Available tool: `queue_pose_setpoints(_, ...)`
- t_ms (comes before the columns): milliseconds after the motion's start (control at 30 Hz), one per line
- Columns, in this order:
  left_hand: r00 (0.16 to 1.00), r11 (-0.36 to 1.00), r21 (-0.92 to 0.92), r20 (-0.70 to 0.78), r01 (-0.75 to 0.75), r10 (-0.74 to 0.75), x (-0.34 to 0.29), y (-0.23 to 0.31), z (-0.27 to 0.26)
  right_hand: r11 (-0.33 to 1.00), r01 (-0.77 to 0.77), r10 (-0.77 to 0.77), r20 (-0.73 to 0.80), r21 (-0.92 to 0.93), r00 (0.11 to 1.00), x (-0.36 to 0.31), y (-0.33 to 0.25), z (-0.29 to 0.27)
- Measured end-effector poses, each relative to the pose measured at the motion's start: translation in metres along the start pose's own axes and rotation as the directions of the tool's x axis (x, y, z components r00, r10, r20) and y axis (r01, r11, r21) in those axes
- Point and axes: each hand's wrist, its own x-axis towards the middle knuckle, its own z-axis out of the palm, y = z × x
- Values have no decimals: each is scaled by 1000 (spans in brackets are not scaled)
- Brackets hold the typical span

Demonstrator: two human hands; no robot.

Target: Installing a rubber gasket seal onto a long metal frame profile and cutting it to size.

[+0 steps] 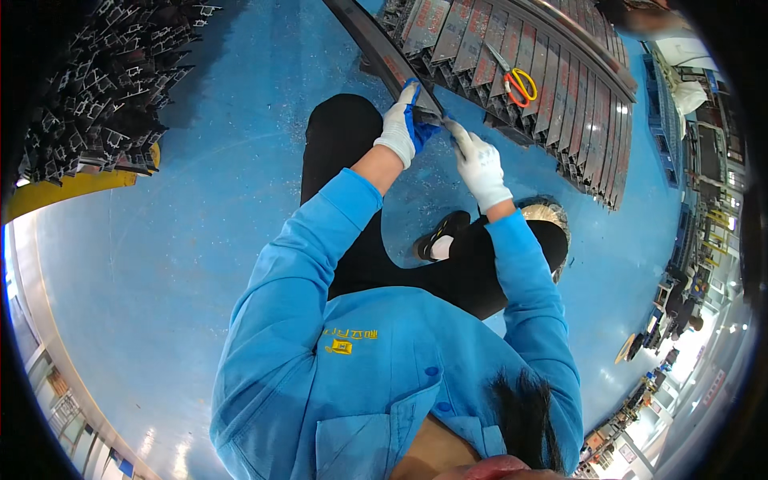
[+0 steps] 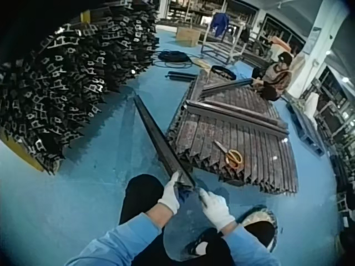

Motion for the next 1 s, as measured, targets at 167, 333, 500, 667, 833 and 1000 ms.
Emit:
queue_pose_setpoints(167, 1000, 999, -32, 14, 13, -13, -6, 5, 3, 999, 48, -47, -79, 10, 996, -1, 0, 5)
queue_pose_setpoints(333, 1000, 1000, -27, 28, 14, -13, -7, 4, 0, 997, 40, -39, -19, 61, 999, -19, 10, -2)
queue_pose_setpoints(500, 999, 999, 36, 35, -4, 3, -7, 0, 1, 998, 68, -69, -134, -11, 989, 6, 1, 11)
queue_pose_setpoints(667, 1000, 997, 78, 29, -14, 11, -11, -2, -2, 998, 27, -26, -26, 64, 999, -11, 2, -3)
queue_pose_setpoints(833, 999, 995, 98, 31, 10, -13, -12, -1, -1, 999, 45, -45, -39, 8, 998, -12, 8, 11)
queue_pose_setpoints(1000, 997, 997, 49, 39, 61, -63, -9, -1, -2, 996, 65, -59, -85, 66, 995, -6, 13, 16)
